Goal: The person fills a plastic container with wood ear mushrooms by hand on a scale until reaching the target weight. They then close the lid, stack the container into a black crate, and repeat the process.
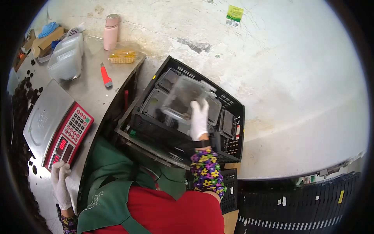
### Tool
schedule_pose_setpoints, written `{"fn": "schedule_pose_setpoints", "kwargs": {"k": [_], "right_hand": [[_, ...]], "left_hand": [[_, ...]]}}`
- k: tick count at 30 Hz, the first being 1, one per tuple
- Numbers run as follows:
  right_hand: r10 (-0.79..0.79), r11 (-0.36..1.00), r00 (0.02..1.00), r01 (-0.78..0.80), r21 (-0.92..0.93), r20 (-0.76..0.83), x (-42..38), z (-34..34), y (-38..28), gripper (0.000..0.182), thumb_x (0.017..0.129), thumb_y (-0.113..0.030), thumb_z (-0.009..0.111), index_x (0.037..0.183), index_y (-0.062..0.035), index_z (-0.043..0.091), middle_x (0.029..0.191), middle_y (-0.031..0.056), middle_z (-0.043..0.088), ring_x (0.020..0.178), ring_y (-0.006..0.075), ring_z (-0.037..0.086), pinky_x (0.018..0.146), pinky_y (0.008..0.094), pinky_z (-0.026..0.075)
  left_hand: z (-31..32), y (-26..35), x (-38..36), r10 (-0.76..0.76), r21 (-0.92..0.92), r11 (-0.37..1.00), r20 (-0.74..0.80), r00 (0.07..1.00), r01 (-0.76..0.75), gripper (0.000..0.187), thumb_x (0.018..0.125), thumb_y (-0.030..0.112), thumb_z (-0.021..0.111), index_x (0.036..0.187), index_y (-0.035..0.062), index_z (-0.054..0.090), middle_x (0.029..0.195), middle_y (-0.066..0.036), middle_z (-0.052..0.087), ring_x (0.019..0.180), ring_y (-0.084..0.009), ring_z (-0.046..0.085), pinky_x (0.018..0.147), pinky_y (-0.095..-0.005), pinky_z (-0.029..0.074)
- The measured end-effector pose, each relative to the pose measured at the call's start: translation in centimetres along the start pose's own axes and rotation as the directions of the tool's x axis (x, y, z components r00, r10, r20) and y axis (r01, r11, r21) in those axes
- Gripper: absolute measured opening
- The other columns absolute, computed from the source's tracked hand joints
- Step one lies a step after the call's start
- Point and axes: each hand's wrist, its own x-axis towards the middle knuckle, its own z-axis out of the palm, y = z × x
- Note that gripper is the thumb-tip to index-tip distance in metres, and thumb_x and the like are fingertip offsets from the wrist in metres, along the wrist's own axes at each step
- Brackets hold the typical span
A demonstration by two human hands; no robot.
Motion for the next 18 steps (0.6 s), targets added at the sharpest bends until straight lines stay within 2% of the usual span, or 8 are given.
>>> {"fn": "schedule_pose_setpoints", "kwargs": {"k": [4, 6, 9, 11, 12, 13, 16, 18], "right_hand": [[0.225, 0.960, 0.971, -0.207, -0.191, 0.078, 5.3, -12.1, 2.1, 0.060, 0.093, -0.029, 0.066, 0.143, -0.0036, 0.045, 0.134, 0.0115, 0.055, 0.115, 0.0222, 0.055, 0.086, 0.0455, 0.054], [0.456, 0.815, 0.890, -0.418, -0.401, -0.002, 4.5, -14.6, -0.1, 0.058, 0.092, -0.032, 0.067, 0.142, -0.0080, 0.048, 0.132, 0.0111, 0.055, 0.109, 0.0228, 0.057, 0.082, 0.0474, 0.055], [0.601, 0.715, 0.799, -0.540, -0.445, -0.004, 4.5, -19.2, 2.0, 0.055, 0.096, -0.032, 0.061, 0.141, -0.0064, 0.047, 0.128, 0.0147, 0.058, 0.107, 0.0312, 0.061, 0.083, 0.0538, 0.054], [0.720, 0.664, 0.693, -0.685, -0.300, 0.012, 5.3, -21.9, 6.5, 0.060, 0.096, -0.036, 0.062, 0.144, -0.0045, 0.043, 0.128, 0.0174, 0.060, 0.109, 0.0363, 0.062, 0.091, 0.0581, 0.051], [0.712, 0.544, 0.681, -0.689, -0.480, -0.171, 3.8, -20.6, 6.0, 0.059, 0.098, -0.044, 0.058, 0.137, 0.0010, 0.054, 0.126, 0.0215, 0.064, 0.112, 0.0384, 0.064, 0.094, 0.0547, 0.050], [0.569, 0.232, 0.809, -0.333, -0.914, -0.151, 5.2, -21.1, 8.0, 0.060, 0.097, -0.052, 0.052, 0.120, 0.0006, 0.068, 0.119, 0.0257, 0.069, 0.113, 0.0417, 0.065, 0.093, 0.0520, 0.050], [0.134, -0.119, 0.951, -0.266, -0.957, -0.280, 4.1, -17.5, 5.2, 0.061, 0.092, -0.056, 0.047, 0.108, -0.0042, 0.074, 0.114, 0.0283, 0.068, 0.113, 0.0468, 0.063, 0.095, 0.0532, 0.049], [-0.117, 0.108, 0.983, -0.126, -0.986, -0.139, 3.6, -12.0, 0.4, 0.050, 0.093, -0.048, 0.056, 0.112, -0.0051, 0.072, 0.114, 0.0259, 0.069, 0.111, 0.0437, 0.065, 0.096, 0.0481, 0.050]], "left_hand": [[-3.9, -3.4, 0.2, -0.006, -0.050, 0.999, -0.043, 0.999, 0.004, 0.022, 0.104, 0.023, 0.057, 0.117, 0.0045, 0.061, 0.101, -0.002, 0.062, 0.088, -0.0101, 0.054, 0.085, -0.0252, 0.044], [-4.6, -3.4, -0.1, 0.014, -0.052, 0.998, -0.102, 0.995, -0.019, 0.023, 0.105, 0.023, 0.057, 0.118, 0.0045, 0.061, 0.103, -0.002, 0.062, 0.092, -0.0098, 0.055, 0.088, -0.0253, 0.044], [-5.9, -4.4, 0.4, 0.074, -0.088, 0.993, -0.123, 0.990, -0.085, 0.025, 0.105, 0.025, 0.057, 0.119, 0.0046, 0.061, 0.103, -0.002, 0.061, 0.093, -0.0095, 0.055, 0.088, -0.0251, 0.043], [-6.0, -4.5, 0.3, 0.071, -0.106, 0.991, -0.135, 0.988, -0.086, 0.026, 0.106, 0.026, 0.056, 0.120, 0.0046, 0.061, 0.103, -0.002, 0.061, 0.094, -0.0094, 0.056, 0.088, -0.0250, 0.043], [-6.0, -4.3, 0.2, 0.068, -0.116, 0.990, -0.144, 0.987, -0.085, 0.026, 0.106, 0.025, 0.056, 0.119, 0.0043, 0.061, 0.102, -0.002, 0.061, 0.093, -0.0096, 0.056, 0.088, -0.0253, 0.044], [-5.9, -4.2, 0.2, 0.067, -0.128, 0.988, -0.159, 0.985, -0.088, 0.025, 0.106, 0.025, 0.056, 0.119, 0.0040, 0.061, 0.102, -0.002, 0.061, 0.093, -0.0097, 0.056, 0.088, -0.0255, 0.044], [-6.1, -3.2, -0.2, 0.013, -0.060, 0.998, -0.207, 0.978, -0.026, 0.024, 0.105, 0.022, 0.056, 0.119, 0.0030, 0.062, 0.102, -0.003, 0.062, 0.093, -0.0105, 0.059, 0.087, -0.0267, 0.047], [-5.0, -0.8, -0.9, -0.017, -0.018, 1.000, -0.307, 0.952, 0.011, 0.023, 0.105, 0.020, 0.056, 0.117, 0.0025, 0.065, 0.100, -0.004, 0.066, 0.093, -0.0122, 0.062, 0.087, -0.0289, 0.050]]}}
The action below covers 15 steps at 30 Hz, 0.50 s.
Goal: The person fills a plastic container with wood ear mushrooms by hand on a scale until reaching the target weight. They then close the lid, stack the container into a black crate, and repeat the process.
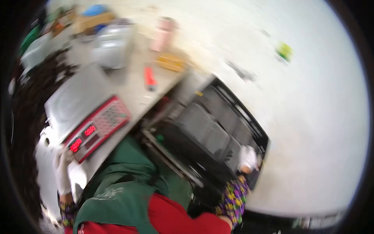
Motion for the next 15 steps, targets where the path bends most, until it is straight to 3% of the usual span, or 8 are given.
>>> {"fn": "schedule_pose_setpoints", "kwargs": {"k": [2, 4, 5, 9, 12, 13, 15], "right_hand": [[-0.371, 0.823, 0.907, 0.420, 0.382, -0.199, 4.2, 0.1, -3.2, 0.030, 0.096, -0.022, 0.064, 0.116, -0.0004, 0.069, 0.111, 0.0202, 0.072, 0.104, 0.0315, 0.069, 0.095, 0.0385, 0.051], [-0.531, 0.615, 0.810, 0.570, 0.545, -0.249, 4.4, -4.1, -12.2, 0.028, 0.101, -0.014, 0.059, 0.120, 0.0055, 0.065, 0.119, 0.0184, 0.069, 0.113, 0.0267, 0.064, 0.102, 0.0370, 0.048], [-0.600, 0.579, 0.766, 0.616, 0.535, -0.231, 4.4, -6.2, -17.2, 0.031, 0.102, -0.014, 0.058, 0.124, 0.0064, 0.063, 0.123, 0.0185, 0.068, 0.117, 0.0265, 0.062, 0.104, 0.0371, 0.047], [-0.894, 0.186, 0.373, 0.813, 0.552, -0.248, 1.0, -11.4, -36.9, 0.037, 0.103, -0.013, 0.054, 0.134, 0.0065, 0.057, 0.137, 0.0195, 0.061, 0.128, 0.0277, 0.057, 0.111, 0.0370, 0.042], [-0.962, -0.114, 0.030, 0.858, 0.501, -0.272, -2.3, -8.0, -50.3, 0.040, 0.103, -0.013, 0.052, 0.139, 0.0035, 0.054, 0.140, 0.0191, 0.058, 0.133, 0.0313, 0.053, 0.113, 0.0392, 0.039], [-0.962, -0.164, -0.020, 0.842, 0.513, -0.273, -2.8, -5.8, -54.1, 0.040, 0.103, -0.013, 0.052, 0.139, 0.0035, 0.054, 0.140, 0.0191, 0.058, 0.133, 0.0313, 0.053, 0.113, 0.0392, 0.039], [-0.903, -0.350, -0.230, 0.883, 0.312, -0.362, -3.8, 0.3, -60.9, 0.043, 0.102, -0.013, 0.052, 0.143, 0.0001, 0.052, 0.143, 0.0192, 0.056, 0.135, 0.0358, 0.050, 0.114, 0.0418, 0.037]], "left_hand": [[-0.8, 0.6, -0.2, 0.010, -0.024, 1.000, -0.008, 1.000, -0.010, 0.021, 0.105, 0.020, 0.056, 0.114, 0.0034, 0.065, 0.100, -0.004, 0.069, 0.092, -0.0117, 0.063, 0.087, -0.0281, 0.049], [-1.2, 0.3, -0.4, -0.003, -0.069, 0.998, -0.027, 1.000, 0.001, 0.017, 0.104, 0.016, 0.054, 0.111, 0.0042, 0.065, 0.101, -0.005, 0.069, 0.092, -0.0111, 0.063, 0.085, -0.0278, 0.050], [-1.5, 0.0, -0.6, -0.001, -0.130, 0.992, -0.033, 0.999, -0.004, 0.015, 0.104, 0.014, 0.054, 0.110, 0.0040, 0.064, 0.102, -0.005, 0.069, 0.093, -0.0112, 0.063, 0.086, -0.0275, 0.050], [-2.7, -0.8, -1.7, -0.103, -0.286, 0.955, -0.080, 0.991, 0.076, 0.014, 0.103, 0.011, 0.057, 0.112, 0.0028, 0.064, 0.100, -0.004, 0.067, 0.092, -0.0102, 0.063, 0.085, -0.0274, 0.052], [-4.3, -2.1, -2.9, -0.087, -0.290, 0.956, -0.167, 0.982, 0.035, 0.017, 0.103, 0.014, 0.058, 0.114, 0.0038, 0.065, 0.101, -0.003, 0.067, 0.091, -0.0106, 0.062, 0.084, -0.0269, 0.051], [-4.8, -2.6, -3.2, -0.100, -0.313, 0.949, -0.200, 0.975, 0.033, 0.016, 0.102, 0.013, 0.059, 0.114, 0.0038, 0.065, 0.100, -0.003, 0.067, 0.090, -0.0104, 0.062, 0.084, -0.0267, 0.051], [-6.6, -3.7, -3.8, -0.121, -0.271, 0.962, -0.292, 0.949, 0.039, 0.016, 0.102, 0.013, 0.059, 0.114, 0.0035, 0.065, 0.100, -0.003, 0.067, 0.089, -0.0103, 0.062, 0.084, -0.0265, 0.051]]}}
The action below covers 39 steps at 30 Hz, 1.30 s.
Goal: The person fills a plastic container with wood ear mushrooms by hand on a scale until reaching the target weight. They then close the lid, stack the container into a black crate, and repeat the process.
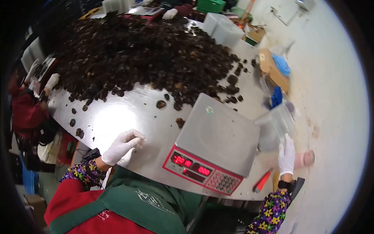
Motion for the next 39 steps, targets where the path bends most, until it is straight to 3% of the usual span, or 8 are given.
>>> {"fn": "schedule_pose_setpoints", "kwargs": {"k": [7, 12, 20, 24, 28, 30, 34, 39], "right_hand": [[0.201, 0.967, 0.942, -0.146, -0.209, 0.269, 6.0, 3.8, 2.8, 0.030, 0.094, -0.017, 0.060, 0.120, -0.0021, 0.064, 0.117, 0.0239, 0.067, 0.112, 0.0408, 0.062, 0.097, 0.0452, 0.048], [0.382, 0.912, 0.887, -0.317, -0.260, 0.258, 5.9, 2.4, 0.9, 0.020, 0.089, -0.020, 0.067, 0.097, -0.0021, 0.069, 0.098, 0.0220, 0.070, 0.095, 0.0395, 0.066, 0.085, 0.0447, 0.050], [0.479, 0.870, 0.857, -0.433, 0.238, -0.191, 5.4, -0.2, 4.7, 0.029, 0.098, -0.023, 0.062, 0.102, 0.0056, 0.066, 0.086, 0.0128, 0.067, 0.080, 0.0208, 0.060, 0.075, 0.0355, 0.048], [0.375, 0.922, 0.866, -0.312, 0.227, -0.331, 4.3, -4.5, -10.3, 0.024, 0.100, -0.017, 0.056, 0.100, 0.0058, 0.064, 0.089, 0.0124, 0.066, 0.083, 0.0219, 0.060, 0.078, 0.0354, 0.048], [0.121, 0.981, 0.982, -0.097, 0.167, -0.142, -1.5, -3.2, -22.4, 0.006, 0.090, -0.005, 0.064, 0.094, -0.0008, 0.063, 0.089, 0.0130, 0.064, 0.085, 0.0260, 0.061, 0.081, 0.0371, 0.047], [-0.095, 0.992, 0.993, 0.101, 0.077, -0.072, -4.1, -0.7, -25.3, 0.009, 0.087, -0.009, 0.070, 0.093, -0.0052, 0.064, 0.092, 0.0101, 0.066, 0.085, 0.0287, 0.061, 0.080, 0.0404, 0.047], [-0.218, 0.976, 0.972, 0.218, 0.015, 0.091, -7.2, 3.6, -27.7, 0.015, 0.086, -0.016, 0.073, 0.097, -0.0113, 0.065, 0.095, 0.0056, 0.067, 0.089, 0.0284, 0.063, 0.082, 0.0416, 0.046], [-0.274, 0.961, 0.958, 0.270, -0.050, -0.083, -8.5, 2.6, -30.3, 0.036, 0.081, -0.016, 0.071, 0.116, -0.0102, 0.065, 0.112, 0.0069, 0.064, 0.103, 0.0291, 0.062, 0.097, 0.0501, 0.046]], "left_hand": [[-8.9, 1.6, 5.8, 0.026, 0.330, 0.943, -0.180, 0.983, 0.036, 0.023, 0.101, 0.015, 0.060, 0.117, -0.0006, 0.066, 0.104, -0.005, 0.070, 0.096, -0.0126, 0.064, 0.088, -0.0282, 0.051], [-16.0, 5.8, 18.3, 0.744, 0.932, 0.287, -0.071, 0.664, -0.222, 0.027, 0.090, 0.013, 0.063, 0.116, 0.0056, 0.067, 0.116, -0.013, 0.066, 0.111, -0.0330, 0.061, 0.098, -0.0395, 0.048], [-9.2, 5.0, 29.2, 0.622, 0.964, 0.079, 0.152, 0.768, -0.255, 0.028, 0.083, 0.018, 0.071, 0.111, 0.0147, 0.070, 0.111, -0.007, 0.065, 0.108, -0.0317, 0.059, 0.092, -0.0428, 0.050], [-8.3, 2.5, 30.8, 0.713, 0.941, 0.009, 0.230, 0.662, -0.337, 0.013, 0.080, 0.017, 0.074, 0.092, 0.0156, 0.069, 0.099, -0.003, 0.065, 0.105, -0.0287, 0.059, 0.091, -0.0415, 0.048], [-8.8, 2.8, 26.4, 0.813, 0.763, 0.352, 0.037, 0.581, -0.542, 0.007, 0.089, 0.009, 0.070, 0.093, 0.0090, 0.065, 0.094, -0.003, 0.066, 0.094, -0.0206, 0.062, 0.087, -0.0338, 0.049], [-9.4, 4.2, 21.8, 0.478, 0.357, 0.841, -0.137, 0.867, -0.407, 0.007, 0.095, 0.012, 0.066, 0.095, 0.0050, 0.063, 0.094, -0.001, 0.065, 0.090, -0.0121, 0.061, 0.084, -0.0283, 0.050], [-12.9, 5.6, 9.9, 0.241, 0.137, 0.966, -0.176, 0.954, -0.219, 0.008, 0.099, 0.010, 0.060, 0.097, 0.0021, 0.061, 0.090, -0.001, 0.062, 0.086, -0.0076, 0.059, 0.079, -0.0259, 0.050], [-21.5, 4.3, -6.1, -0.015, 0.603, 0.758, -0.363, 0.932, 0.247, 0.010, 0.092, 0.009, 0.064, 0.099, 0.0011, 0.062, 0.084, -0.003, 0.062, 0.077, -0.0128, 0.061, 0.073, -0.0308, 0.051]]}}
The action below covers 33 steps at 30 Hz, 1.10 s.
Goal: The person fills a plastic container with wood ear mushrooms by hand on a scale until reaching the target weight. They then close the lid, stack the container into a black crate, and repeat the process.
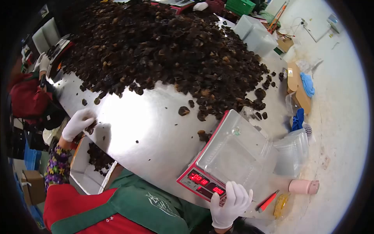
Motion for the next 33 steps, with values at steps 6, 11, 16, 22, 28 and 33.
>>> {"fn": "schedule_pose_setpoints", "kwargs": {"k": [6, 11, 16, 22, 28, 33], "right_hand": [[-0.184, 0.768, 0.981, 0.180, 0.615, -0.057, -0.5, 2.2, -6.1, 0.034, 0.076, -0.003, 0.070, 0.109, -0.0102, 0.071, 0.107, 0.0064, 0.069, 0.094, 0.0257, 0.067, 0.083, 0.0387, 0.055], [-0.268, 0.563, 0.948, 0.010, 0.826, 0.170, -0.7, 8.5, -12.1, 0.034, 0.079, -0.006, 0.074, 0.113, -0.0053, 0.068, 0.113, 0.0133, 0.067, 0.102, 0.0331, 0.066, 0.087, 0.0420, 0.054], [-0.270, 0.743, 0.932, 0.043, 0.667, 0.240, -2.6, 13.2, -14.0, 0.039, 0.081, -0.014, 0.073, 0.120, -0.0102, 0.066, 0.129, 0.0148, 0.059, 0.124, 0.0378, 0.053, 0.106, 0.0551, 0.040], [-0.146, 0.805, 0.951, -0.045, 0.591, 0.271, -3.3, 14.5, -13.8, 0.029, 0.080, -0.013, 0.069, 0.109, -0.0126, 0.070, 0.130, 0.0114, 0.059, 0.127, 0.0359, 0.051, 0.110, 0.0579, 0.035], [-0.136, 0.809, 0.949, -0.059, 0.584, 0.284, -3.1, 14.2, -13.9, 0.029, 0.078, -0.011, 0.069, 0.107, -0.0137, 0.069, 0.127, 0.0105, 0.059, 0.126, 0.0347, 0.051, 0.110, 0.0558, 0.035], [-0.129, 0.815, 0.950, -0.061, 0.577, 0.283, -3.2, 14.4, -13.9, 0.029, 0.078, -0.010, 0.069, 0.107, -0.0140, 0.069, 0.127, 0.0101, 0.059, 0.126, 0.0347, 0.051, 0.110, 0.0557, 0.036]], "left_hand": [[-1.6, -1.2, -4.4, 0.157, 0.657, 0.753, -0.243, 0.957, 0.043, 0.029, 0.087, 0.014, 0.067, 0.114, 0.0047, 0.065, 0.108, -0.012, 0.067, 0.104, -0.0294, 0.063, 0.089, -0.0389, 0.050], [1.3, 4.9, 7.2, 0.664, 0.481, 0.698, -0.158, 0.731, -0.530, 0.045, 0.090, 0.019, 0.068, 0.132, 0.0054, 0.060, 0.128, -0.016, 0.062, 0.122, -0.0342, 0.057, 0.106, -0.0389, 0.045], [4.5, 9.7, 24.7, 0.571, 0.489, 0.777, -0.282, 0.771, -0.396, 0.052, 0.092, 0.044, 0.065, 0.132, 0.0108, 0.062, 0.131, -0.018, 0.060, 0.120, -0.0370, 0.059, 0.102, -0.0438, 0.048], [10.0, 11.5, 29.4, 0.258, 0.495, 0.865, -0.294, 0.920, -0.084, 0.073, 0.081, 0.074, 0.059, 0.129, 0.0198, 0.068, 0.129, -0.018, 0.064, 0.116, -0.0388, 0.063, 0.097, -0.0478, 0.052], [15.9, 12.0, 21.3, 0.502, 0.482, 0.784, -0.122, 0.856, -0.391, 0.053, 0.082, 0.058, 0.067, 0.114, 0.0152, 0.070, 0.113, -0.014, 0.065, 0.103, -0.0391, 0.062, 0.086, -0.0492, 0.053], [19.9, 10.6, 12.4, 0.675, 0.534, 0.585, 0.098, 0.731, -0.611, 0.033, 0.082, 0.038, 0.073, 0.106, 0.0161, 0.066, 0.121, -0.010, 0.058, 0.110, -0.0325, 0.054, 0.081, -0.0459, 0.047]]}}
